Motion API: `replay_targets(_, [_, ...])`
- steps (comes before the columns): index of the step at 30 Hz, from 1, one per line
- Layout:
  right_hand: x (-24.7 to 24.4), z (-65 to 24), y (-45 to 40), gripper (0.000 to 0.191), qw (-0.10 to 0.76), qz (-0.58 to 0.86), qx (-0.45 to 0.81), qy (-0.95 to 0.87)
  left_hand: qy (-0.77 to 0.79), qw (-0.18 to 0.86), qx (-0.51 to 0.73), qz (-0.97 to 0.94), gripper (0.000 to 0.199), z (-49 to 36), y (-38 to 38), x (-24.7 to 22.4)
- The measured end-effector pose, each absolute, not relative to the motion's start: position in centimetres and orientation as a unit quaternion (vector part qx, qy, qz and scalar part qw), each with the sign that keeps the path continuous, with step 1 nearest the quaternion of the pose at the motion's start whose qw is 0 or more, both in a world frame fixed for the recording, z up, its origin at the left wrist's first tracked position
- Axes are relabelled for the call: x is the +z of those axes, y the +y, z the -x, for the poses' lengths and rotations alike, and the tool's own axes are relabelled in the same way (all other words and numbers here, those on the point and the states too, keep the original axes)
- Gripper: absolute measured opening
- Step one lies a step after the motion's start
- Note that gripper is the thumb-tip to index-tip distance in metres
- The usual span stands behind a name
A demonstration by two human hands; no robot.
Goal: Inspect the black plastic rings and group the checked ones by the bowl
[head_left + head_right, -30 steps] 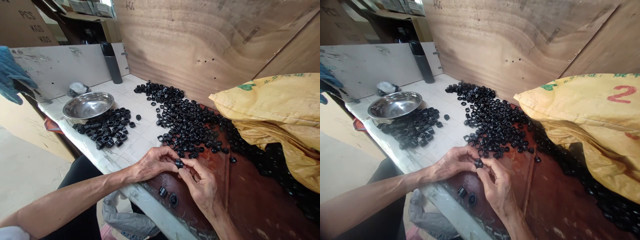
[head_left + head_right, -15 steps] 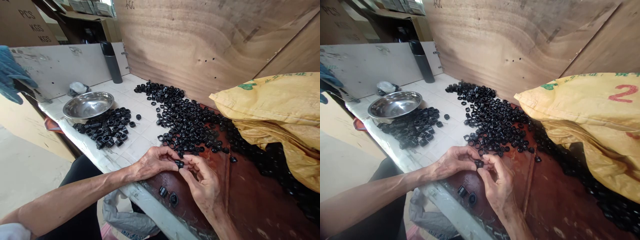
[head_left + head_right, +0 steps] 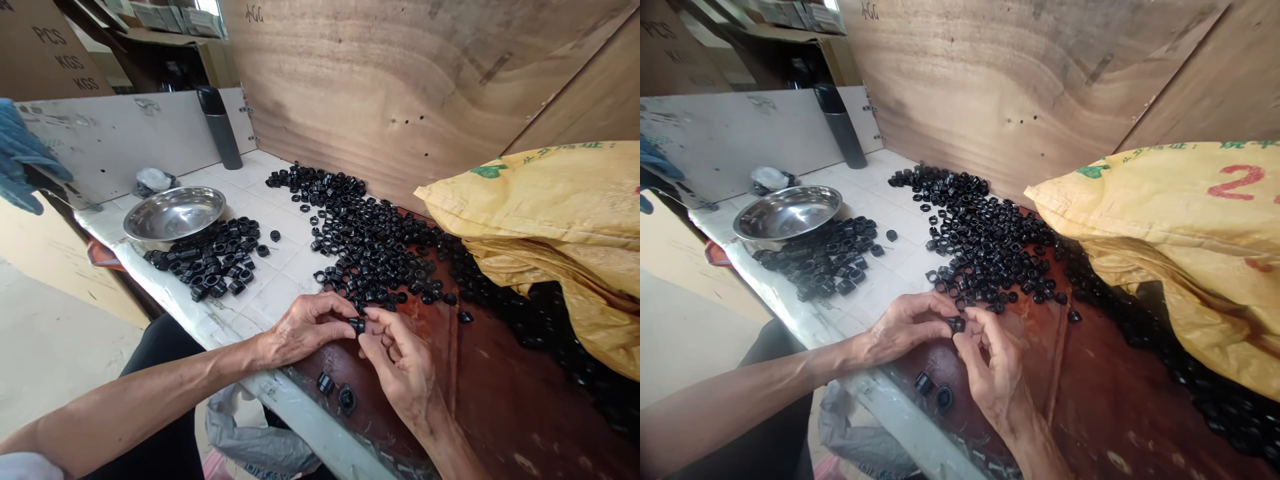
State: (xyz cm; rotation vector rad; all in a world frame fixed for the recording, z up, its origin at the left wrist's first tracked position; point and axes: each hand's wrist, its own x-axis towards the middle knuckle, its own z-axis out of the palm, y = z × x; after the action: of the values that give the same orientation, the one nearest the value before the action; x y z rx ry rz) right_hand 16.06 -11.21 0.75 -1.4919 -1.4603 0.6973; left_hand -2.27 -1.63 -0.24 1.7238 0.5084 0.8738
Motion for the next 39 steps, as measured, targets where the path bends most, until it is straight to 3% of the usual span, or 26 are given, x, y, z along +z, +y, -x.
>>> replay_targets(2, [0.7, -16.2, -11.3, 0.019, 0.444, 0.591, 0.248, -0.626, 0.222, 0.557, 0.363, -0.713, 0.017, 2.3, -1.6, -0.2])
replay_targets(5, [0.6, -15.9, -11.2, 0.018, 0.442, 0.596, 0.261, -0.617, 0.166, 0.482, 0.398, -0.763, 0.016, 2.4, -1.5, -0.6])
replay_targets(8, [0.6, -15.6, -11.1, 0.027, 0.420, 0.624, 0.359, -0.553, 0.106, 0.365, 0.418, -0.825, 0.022, 2.5, -1.6, -1.0])
replay_targets(10, [0.5, -15.6, -11.0, 0.040, 0.396, 0.641, 0.396, -0.524, 0.100, 0.339, 0.413, -0.840, 0.023, 2.4, -1.6, -1.0])
replay_targets(12, [0.4, -15.7, -11.0, 0.041, 0.401, 0.645, 0.376, -0.530, 0.125, 0.376, 0.401, -0.826, 0.021, 2.3, -1.6, -0.7])
replay_targets(15, [0.1, -16.0, -11.1, 0.022, 0.449, 0.616, 0.313, -0.567, 0.188, 0.486, 0.372, -0.768, 0.017, 2.2, -1.6, -0.1])
replay_targets(17, [0.0, -16.0, -11.2, 0.020, 0.468, 0.597, 0.290, -0.583, 0.216, 0.527, 0.358, -0.740, 0.014, 2.2, -1.6, 0.1])
replay_targets(23, [0.4, -15.6, -11.0, 0.027, 0.445, 0.621, 0.424, -0.486, 0.125, 0.410, 0.406, -0.807, 0.019, 2.2, -1.5, -0.8])
replay_targets(29, [0.4, -15.8, -11.2, 0.022, 0.463, 0.601, 0.234, -0.608, 0.207, 0.587, 0.336, -0.707, 0.012, 2.1, -1.8, 0.0])
replay_targets(35, [0.6, -15.2, -11.0, 0.035, 0.448, 0.628, 0.439, -0.461, 0.142, 0.443, 0.380, -0.799, 0.017, 2.2, -1.8, -0.4])
replay_targets(39, [1.0, -15.2, -11.2, 0.027, 0.466, 0.615, 0.334, -0.541, 0.220, 0.560, 0.353, -0.717, 0.014, 2.2, -1.7, -0.4])
